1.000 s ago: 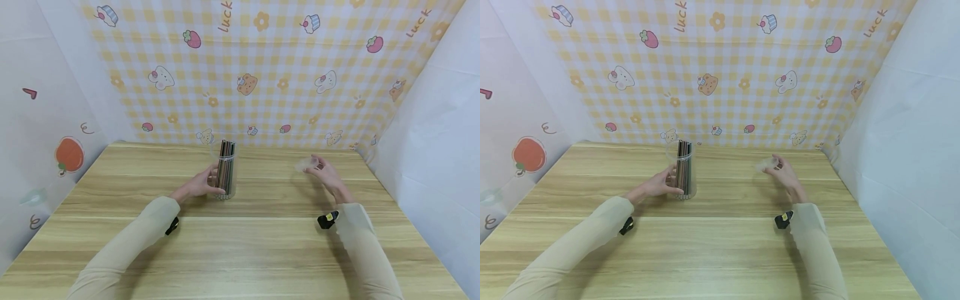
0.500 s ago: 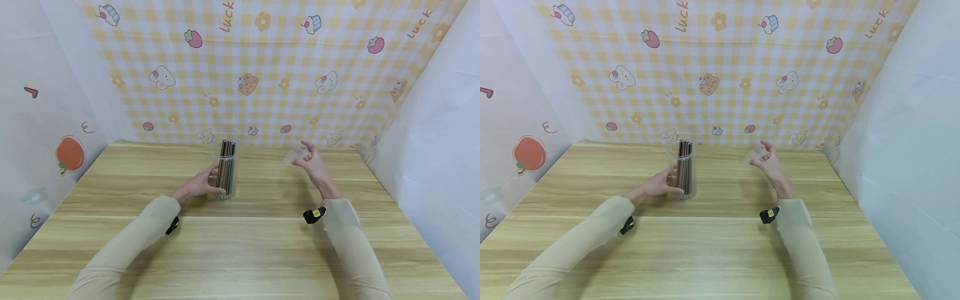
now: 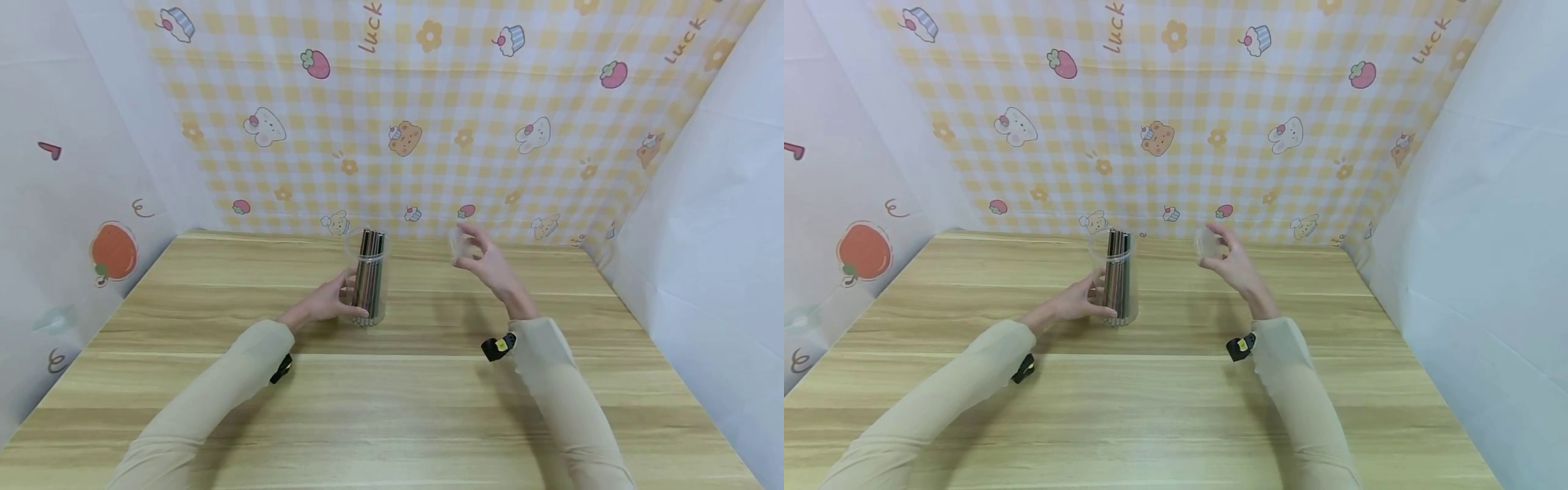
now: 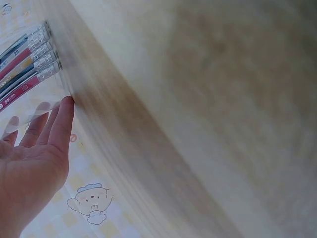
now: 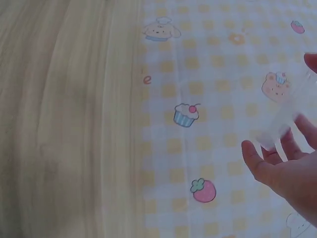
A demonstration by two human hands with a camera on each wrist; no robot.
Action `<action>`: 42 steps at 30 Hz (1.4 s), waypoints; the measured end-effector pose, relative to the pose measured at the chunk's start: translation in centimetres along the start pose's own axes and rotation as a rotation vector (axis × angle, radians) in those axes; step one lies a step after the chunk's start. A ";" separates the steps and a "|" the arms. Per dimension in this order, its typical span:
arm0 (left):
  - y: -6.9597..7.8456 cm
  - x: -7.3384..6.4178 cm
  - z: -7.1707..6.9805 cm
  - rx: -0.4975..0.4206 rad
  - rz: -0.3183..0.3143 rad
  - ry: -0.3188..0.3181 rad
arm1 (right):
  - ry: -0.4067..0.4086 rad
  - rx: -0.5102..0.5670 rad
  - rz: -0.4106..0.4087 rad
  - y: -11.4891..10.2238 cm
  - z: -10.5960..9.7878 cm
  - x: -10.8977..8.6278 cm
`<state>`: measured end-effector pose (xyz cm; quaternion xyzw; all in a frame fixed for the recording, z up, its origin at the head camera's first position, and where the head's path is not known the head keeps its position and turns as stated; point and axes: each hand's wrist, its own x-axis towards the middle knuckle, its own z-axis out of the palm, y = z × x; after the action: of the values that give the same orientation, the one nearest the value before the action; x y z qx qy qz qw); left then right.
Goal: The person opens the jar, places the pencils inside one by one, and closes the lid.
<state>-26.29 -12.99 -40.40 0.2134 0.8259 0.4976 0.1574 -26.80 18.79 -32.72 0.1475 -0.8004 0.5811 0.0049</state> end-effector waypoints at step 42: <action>0.0 0.0 0.1 0.027 0.034 0.008 | -0.393 -0.259 -0.306 -6.9 9.3 4.0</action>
<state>-26.26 -12.89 -40.49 0.2276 0.8294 0.4899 0.1425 -27.46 7.21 -28.59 0.3746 -0.8221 0.4265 -0.0438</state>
